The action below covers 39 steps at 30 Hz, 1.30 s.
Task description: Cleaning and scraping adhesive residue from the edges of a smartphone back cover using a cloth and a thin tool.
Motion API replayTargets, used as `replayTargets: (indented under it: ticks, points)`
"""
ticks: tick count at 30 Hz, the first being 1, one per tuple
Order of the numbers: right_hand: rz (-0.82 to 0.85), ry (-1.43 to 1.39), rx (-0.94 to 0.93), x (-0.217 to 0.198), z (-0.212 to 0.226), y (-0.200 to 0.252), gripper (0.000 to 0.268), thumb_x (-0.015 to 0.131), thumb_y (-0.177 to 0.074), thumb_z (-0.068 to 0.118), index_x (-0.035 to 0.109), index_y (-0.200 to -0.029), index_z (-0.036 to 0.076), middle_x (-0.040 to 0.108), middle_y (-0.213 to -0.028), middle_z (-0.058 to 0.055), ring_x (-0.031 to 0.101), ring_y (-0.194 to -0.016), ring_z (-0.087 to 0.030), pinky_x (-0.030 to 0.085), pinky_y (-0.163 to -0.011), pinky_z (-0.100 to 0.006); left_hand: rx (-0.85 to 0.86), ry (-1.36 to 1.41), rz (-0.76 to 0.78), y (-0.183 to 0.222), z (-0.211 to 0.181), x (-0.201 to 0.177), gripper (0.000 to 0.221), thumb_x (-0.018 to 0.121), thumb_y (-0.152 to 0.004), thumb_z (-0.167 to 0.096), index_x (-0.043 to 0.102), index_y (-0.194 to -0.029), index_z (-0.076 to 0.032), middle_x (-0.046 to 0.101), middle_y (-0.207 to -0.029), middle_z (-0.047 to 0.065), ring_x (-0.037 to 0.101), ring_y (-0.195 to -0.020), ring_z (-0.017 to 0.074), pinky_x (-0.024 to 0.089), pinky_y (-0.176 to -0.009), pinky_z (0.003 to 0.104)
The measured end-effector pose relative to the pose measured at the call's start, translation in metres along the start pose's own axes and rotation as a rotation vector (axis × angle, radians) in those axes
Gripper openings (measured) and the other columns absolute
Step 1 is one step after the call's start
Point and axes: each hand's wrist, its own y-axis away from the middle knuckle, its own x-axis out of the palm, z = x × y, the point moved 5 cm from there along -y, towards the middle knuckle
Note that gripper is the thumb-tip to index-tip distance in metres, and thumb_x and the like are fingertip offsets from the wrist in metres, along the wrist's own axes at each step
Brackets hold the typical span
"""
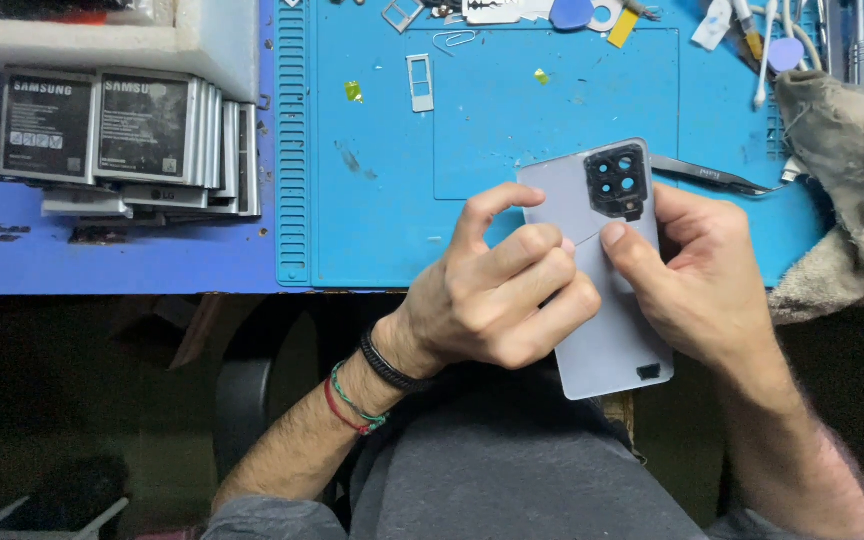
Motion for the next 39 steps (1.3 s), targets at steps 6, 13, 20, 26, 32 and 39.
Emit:
replayTargets:
  ticks: [6,13,20,26,32,39]
  points:
    - [0.030,-0.076,0.060,-0.001,-0.006,0.002,0.013,0.060,-0.105,0.013,0.069,-0.099,0.005,0.056,-0.088,0.006,0.044,-0.079,-0.005,0.038,-0.067,-0.024,-0.047,0.024,-0.037,0.001,0.003,-0.002,0.031,0.052,-0.101,0.011,0.059,-0.076,-0.006,0.052,-0.077,0.007,0.057,-0.078,0.0225,0.057,-0.094,0.050]
    - [0.067,-0.065,0.054,-0.007,-0.010,0.002,0.028,0.048,-0.098,0.010,0.072,-0.109,0.002,0.057,-0.089,0.003,0.043,-0.079,-0.008,0.035,-0.066,-0.026,-0.094,0.042,-0.036,0.000,0.006,-0.003,0.032,0.053,-0.101,0.012,0.057,-0.076,-0.007,0.052,-0.078,0.006,0.057,-0.078,0.0230,0.056,-0.094,0.050]
    - [0.085,-0.029,0.127,-0.003,-0.004,0.001,0.021,0.061,-0.109,0.020,0.073,-0.103,0.005,0.056,-0.083,0.005,0.045,-0.074,-0.006,0.040,-0.059,-0.024,-0.095,0.059,0.006,0.001,0.006,-0.001,0.029,0.054,-0.102,0.009,0.059,-0.079,-0.008,0.050,-0.077,0.005,0.059,-0.079,0.0223,0.055,-0.096,0.050]
    - [0.087,-0.121,0.185,-0.003,-0.011,0.003,0.023,0.060,-0.104,0.017,0.076,-0.112,0.002,0.061,-0.084,0.002,0.049,-0.067,-0.007,0.044,-0.054,-0.024,-0.128,0.073,0.000,0.001,0.008,-0.002,0.029,0.053,-0.101,0.008,0.061,-0.078,-0.007,0.057,-0.080,0.006,0.061,-0.083,0.0224,0.057,-0.094,0.050]
    - [0.036,0.044,0.081,-0.004,-0.004,0.003,0.014,0.064,-0.101,0.013,0.072,-0.094,0.005,0.053,-0.079,0.006,0.042,-0.072,-0.005,0.038,-0.057,-0.025,-0.098,0.075,0.024,0.002,0.006,0.000,0.028,0.055,-0.101,0.008,0.060,-0.078,-0.008,0.056,-0.078,0.006,0.060,-0.081,0.0216,0.056,-0.096,0.050]
    - [0.016,0.026,0.066,-0.003,0.003,0.004,0.019,0.067,-0.101,0.017,0.067,-0.087,0.004,0.050,-0.075,0.005,0.040,-0.068,-0.006,0.036,-0.055,-0.024,-0.107,0.088,0.004,0.002,0.007,-0.002,0.029,0.053,-0.101,0.009,0.060,-0.077,-0.007,0.054,-0.077,0.006,0.059,-0.081,0.0219,0.057,-0.095,0.049]
